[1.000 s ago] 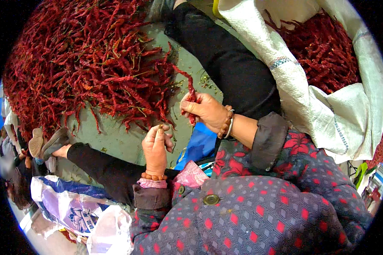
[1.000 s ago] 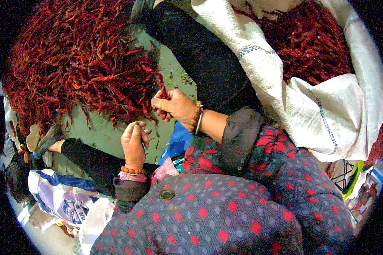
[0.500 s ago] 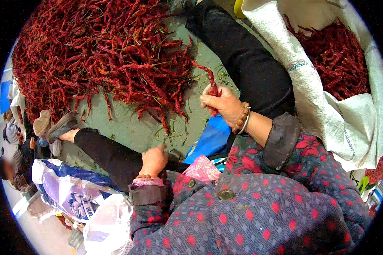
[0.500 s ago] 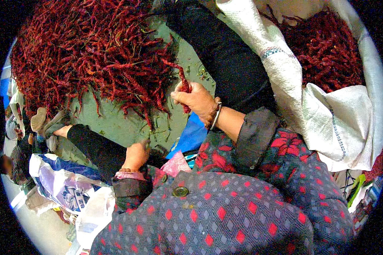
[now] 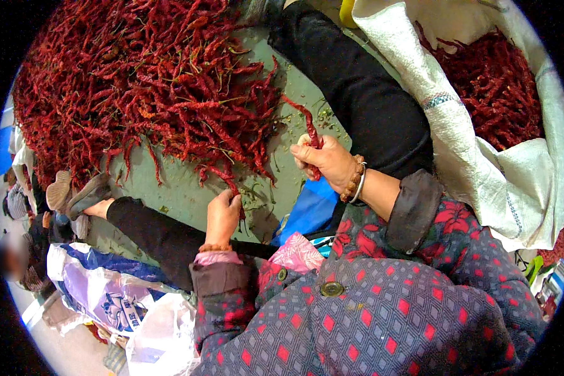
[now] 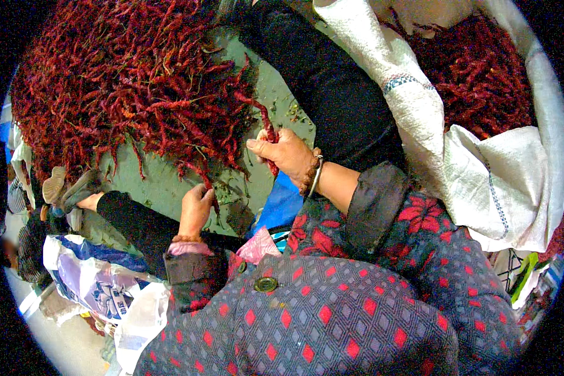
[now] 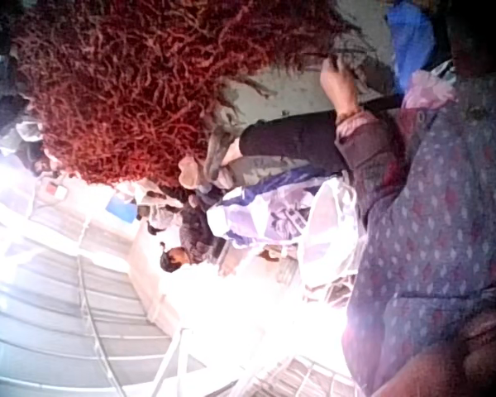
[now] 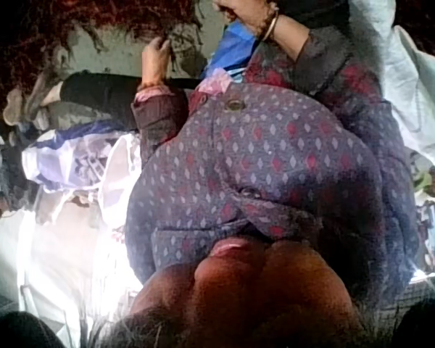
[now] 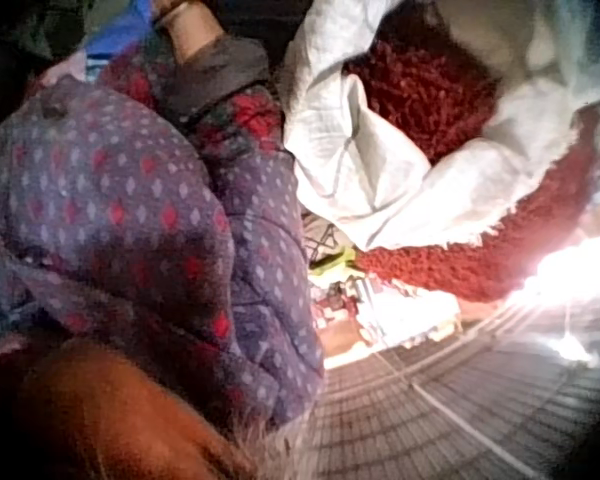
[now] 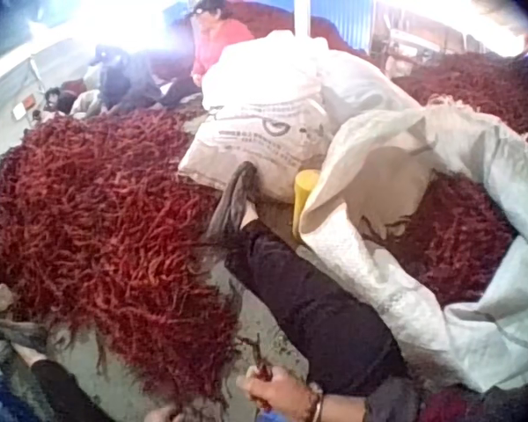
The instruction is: The person sits on the floor and repeatedly picks up dried red chilies, removes the stems by hand, and drops the de-stemmed chilies into a large white sack. The workspace contains large piles of chilies and several sacks.
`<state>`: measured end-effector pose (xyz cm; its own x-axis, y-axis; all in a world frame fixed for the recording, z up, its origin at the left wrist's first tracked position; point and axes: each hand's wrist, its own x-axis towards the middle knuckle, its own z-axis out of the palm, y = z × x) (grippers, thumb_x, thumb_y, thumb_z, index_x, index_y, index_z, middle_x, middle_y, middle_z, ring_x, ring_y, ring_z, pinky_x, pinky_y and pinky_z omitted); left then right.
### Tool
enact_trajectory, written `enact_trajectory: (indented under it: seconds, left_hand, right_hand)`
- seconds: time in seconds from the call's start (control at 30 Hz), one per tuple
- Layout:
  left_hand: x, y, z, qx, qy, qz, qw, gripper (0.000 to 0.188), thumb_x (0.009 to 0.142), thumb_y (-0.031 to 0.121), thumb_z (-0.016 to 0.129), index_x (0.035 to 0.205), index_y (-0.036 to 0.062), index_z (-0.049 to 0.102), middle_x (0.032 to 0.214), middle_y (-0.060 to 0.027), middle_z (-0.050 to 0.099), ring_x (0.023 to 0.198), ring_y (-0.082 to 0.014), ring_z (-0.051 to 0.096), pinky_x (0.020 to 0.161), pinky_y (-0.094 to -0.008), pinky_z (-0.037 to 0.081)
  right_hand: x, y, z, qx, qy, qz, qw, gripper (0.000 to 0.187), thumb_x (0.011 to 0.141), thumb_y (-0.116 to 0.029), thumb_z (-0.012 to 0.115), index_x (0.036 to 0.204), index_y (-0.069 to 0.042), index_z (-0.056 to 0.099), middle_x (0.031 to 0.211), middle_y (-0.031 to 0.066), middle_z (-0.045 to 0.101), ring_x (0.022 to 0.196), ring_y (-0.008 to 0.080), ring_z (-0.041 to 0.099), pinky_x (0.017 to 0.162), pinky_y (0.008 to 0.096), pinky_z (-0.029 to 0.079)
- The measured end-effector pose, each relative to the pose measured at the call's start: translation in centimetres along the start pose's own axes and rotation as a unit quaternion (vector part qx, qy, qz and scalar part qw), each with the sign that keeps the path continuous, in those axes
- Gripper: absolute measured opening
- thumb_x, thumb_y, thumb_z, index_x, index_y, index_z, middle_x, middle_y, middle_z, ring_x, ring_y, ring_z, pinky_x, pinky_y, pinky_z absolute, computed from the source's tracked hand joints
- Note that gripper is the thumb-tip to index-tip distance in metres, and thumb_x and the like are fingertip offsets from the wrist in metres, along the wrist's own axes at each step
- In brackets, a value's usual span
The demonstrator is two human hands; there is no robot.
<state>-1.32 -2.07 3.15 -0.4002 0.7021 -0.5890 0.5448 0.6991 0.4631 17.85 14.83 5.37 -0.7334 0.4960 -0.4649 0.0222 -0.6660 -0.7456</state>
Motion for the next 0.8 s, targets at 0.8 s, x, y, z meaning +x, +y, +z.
enact_trajectory:
  seconds: [0.8]
  left_hand:
    - [-4.6, 7.8, 2.8, -0.396, -0.121, 0.084, 0.906, 0.022, 0.085, 0.012, 0.044, 0.101, -0.0022, 0.049, 0.078, -0.0054, 0.057, 0.066, -0.0103, 0.054, 0.062, -0.0234, 0.043]
  right_hand:
    - [-0.3, 0.4, 0.0, -0.099, -0.015, 0.041, 0.994, 0.018, 0.077, -0.022, 0.062, 0.079, -0.005, 0.059, 0.058, -0.0029, 0.050, 0.049, 0.0044, 0.041, 0.044, 0.0197, 0.033]
